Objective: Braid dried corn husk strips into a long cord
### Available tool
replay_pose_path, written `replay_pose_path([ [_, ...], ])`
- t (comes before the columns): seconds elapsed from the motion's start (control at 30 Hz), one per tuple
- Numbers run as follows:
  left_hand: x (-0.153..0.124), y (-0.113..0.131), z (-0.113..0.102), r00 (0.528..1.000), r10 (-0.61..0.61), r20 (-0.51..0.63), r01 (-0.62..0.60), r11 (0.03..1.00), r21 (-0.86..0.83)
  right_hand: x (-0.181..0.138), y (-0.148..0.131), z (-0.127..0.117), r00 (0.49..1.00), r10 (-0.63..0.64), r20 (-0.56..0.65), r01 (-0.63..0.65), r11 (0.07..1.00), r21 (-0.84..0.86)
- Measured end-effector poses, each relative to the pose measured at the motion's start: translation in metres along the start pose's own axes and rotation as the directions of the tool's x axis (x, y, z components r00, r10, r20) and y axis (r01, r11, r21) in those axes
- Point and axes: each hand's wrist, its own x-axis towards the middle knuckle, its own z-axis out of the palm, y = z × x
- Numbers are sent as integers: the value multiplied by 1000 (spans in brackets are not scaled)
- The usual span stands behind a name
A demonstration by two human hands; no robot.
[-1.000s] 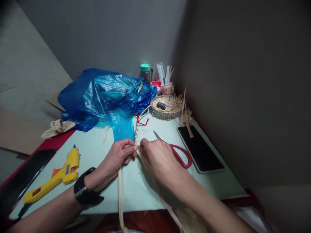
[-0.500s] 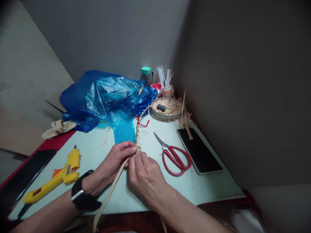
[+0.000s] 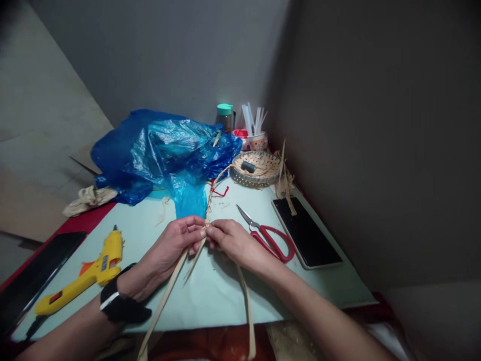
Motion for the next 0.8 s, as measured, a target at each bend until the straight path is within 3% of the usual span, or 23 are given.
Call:
replay_pose_path([
  [0.27, -3, -4, -1, 1000, 26, -8, -25, 990, 138, 0, 15, 8, 997, -8, -74, 15, 996, 86],
  [0.37, -7, -2, -4, 999, 32, 20, -37, 938, 344, -2, 17, 9, 991, -27, -134, 27, 1000, 5],
  [0.47, -15, 5, -3, 989, 146, -7, -98, 698, 709, -2, 14, 9, 984, -43, -174, 33, 998, -59],
  [0.53, -20, 11, 0, 968, 247, -30, -105, 515, 851, -2, 11, 11, 979, -45, -201, 28, 996, -91],
  [0.73, -33, 10, 18, 902, 430, 26, -180, 321, 930, -1, 10, 15, 972, -97, -214, 94, 995, -22],
  [0.8, -34, 1, 26, 854, 507, 116, -234, 175, 956, -1, 12, 15, 976, -100, -195, 116, 990, 74],
])
